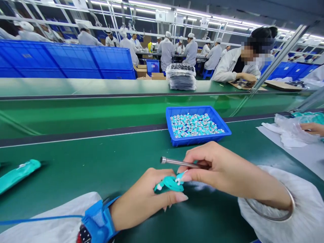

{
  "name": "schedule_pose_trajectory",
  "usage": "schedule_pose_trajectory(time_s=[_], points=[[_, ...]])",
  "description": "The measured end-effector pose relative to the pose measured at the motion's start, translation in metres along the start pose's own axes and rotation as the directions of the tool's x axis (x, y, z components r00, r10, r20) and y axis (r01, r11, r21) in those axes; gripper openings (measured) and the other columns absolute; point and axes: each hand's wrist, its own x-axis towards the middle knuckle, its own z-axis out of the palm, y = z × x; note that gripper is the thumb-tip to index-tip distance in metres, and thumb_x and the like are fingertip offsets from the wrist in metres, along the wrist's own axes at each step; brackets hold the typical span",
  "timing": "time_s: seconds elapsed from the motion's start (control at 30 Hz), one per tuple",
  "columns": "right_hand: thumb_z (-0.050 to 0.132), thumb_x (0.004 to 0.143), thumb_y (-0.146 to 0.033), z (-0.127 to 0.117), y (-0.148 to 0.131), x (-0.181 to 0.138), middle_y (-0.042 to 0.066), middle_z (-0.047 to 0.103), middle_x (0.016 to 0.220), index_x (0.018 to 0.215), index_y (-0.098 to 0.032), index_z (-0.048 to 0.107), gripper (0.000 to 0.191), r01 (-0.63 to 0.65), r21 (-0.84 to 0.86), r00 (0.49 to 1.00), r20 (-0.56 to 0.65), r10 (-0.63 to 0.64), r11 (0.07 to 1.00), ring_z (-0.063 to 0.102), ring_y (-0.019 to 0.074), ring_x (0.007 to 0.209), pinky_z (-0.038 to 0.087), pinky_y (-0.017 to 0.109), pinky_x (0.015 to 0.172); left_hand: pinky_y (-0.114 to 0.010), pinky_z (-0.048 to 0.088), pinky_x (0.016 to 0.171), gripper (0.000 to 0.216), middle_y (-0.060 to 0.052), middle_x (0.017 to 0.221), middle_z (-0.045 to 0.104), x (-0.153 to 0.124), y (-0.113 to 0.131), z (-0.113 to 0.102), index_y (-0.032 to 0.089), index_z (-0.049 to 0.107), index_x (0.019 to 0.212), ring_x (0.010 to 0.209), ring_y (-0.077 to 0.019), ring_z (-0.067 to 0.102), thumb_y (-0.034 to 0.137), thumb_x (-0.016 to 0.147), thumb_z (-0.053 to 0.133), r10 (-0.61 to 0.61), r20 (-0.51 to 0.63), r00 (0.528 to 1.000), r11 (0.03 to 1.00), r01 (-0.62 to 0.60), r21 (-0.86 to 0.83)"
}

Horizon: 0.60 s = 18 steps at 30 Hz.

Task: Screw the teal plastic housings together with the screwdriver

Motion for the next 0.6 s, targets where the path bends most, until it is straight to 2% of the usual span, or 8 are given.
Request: schedule_pose_trajectory(time_s=[0.1,0.23,0.33,0.47,0.6], points=[[0.059,0.080,-0.038,0.0030,0.0026,0.0029,-0.005,0.056,0.062,0.075,-0.019,0.064,0.020,-0.020,0.049,1.000,0.014,0.020,0.999,0.042,0.0040,0.053,0.031,0.016,0.045,-0.019,0.035,0.054,0.030,0.005,0.056,0.052,-0.0017,0.0012,-0.0012,0.015,0.056,0.067,0.055,-0.0079,0.047,0.044,0.076,0.062,0.038,0.014,0.999,0.985,-0.039,0.165],[0.061,0.079,-0.036,0.0019,0.0050,0.0084,-0.006,0.054,0.059,0.070,-0.017,0.061,0.021,0.004,0.101,0.999,0.035,-0.008,0.995,0.037,0.0024,0.050,0.027,0.015,0.042,-0.018,0.037,0.054,0.029,0.005,0.058,0.053,-0.0026,-0.0017,0.0000,0.016,0.056,0.071,0.054,-0.0078,0.050,0.044,0.078,0.060,0.002,0.075,0.997,0.995,-0.010,0.102],[0.062,0.078,-0.035,0.0015,0.0034,0.0062,-0.005,0.055,0.059,0.071,-0.017,0.061,0.020,-0.023,0.123,0.999,0.041,0.018,0.992,0.038,0.0028,0.049,0.028,0.015,0.042,-0.018,0.039,0.054,0.030,0.004,0.061,0.054,-0.0024,-0.0033,0.0003,0.016,0.056,0.074,0.054,-0.0080,0.052,0.044,0.078,0.060,0.005,0.044,0.999,0.995,-0.010,0.098],[0.063,0.076,-0.037,0.0032,0.0026,0.0045,-0.005,0.055,0.059,0.072,-0.016,0.058,0.021,-0.120,0.182,0.991,0.076,0.108,0.976,0.043,0.0039,0.050,0.030,0.016,0.042,-0.018,0.036,0.053,0.030,0.004,0.061,0.055,-0.0003,-0.0053,-0.0015,0.015,0.059,0.073,0.054,-0.0080,0.049,0.045,0.078,0.060,0.067,-0.005,0.998,0.966,-0.064,0.249],[0.063,0.076,-0.037,0.0041,0.0046,0.0092,-0.004,0.055,0.059,0.071,-0.015,0.054,0.024,-0.149,0.221,0.985,0.114,0.126,0.964,0.043,0.0046,0.049,0.030,0.016,0.042,-0.018,0.033,0.052,0.031,0.004,0.060,0.054,0.0003,-0.0083,-0.0018,0.015,0.061,0.079,0.054,-0.0077,0.045,0.046,0.079,0.059,0.097,-0.040,0.994,0.938,-0.078,0.338]])
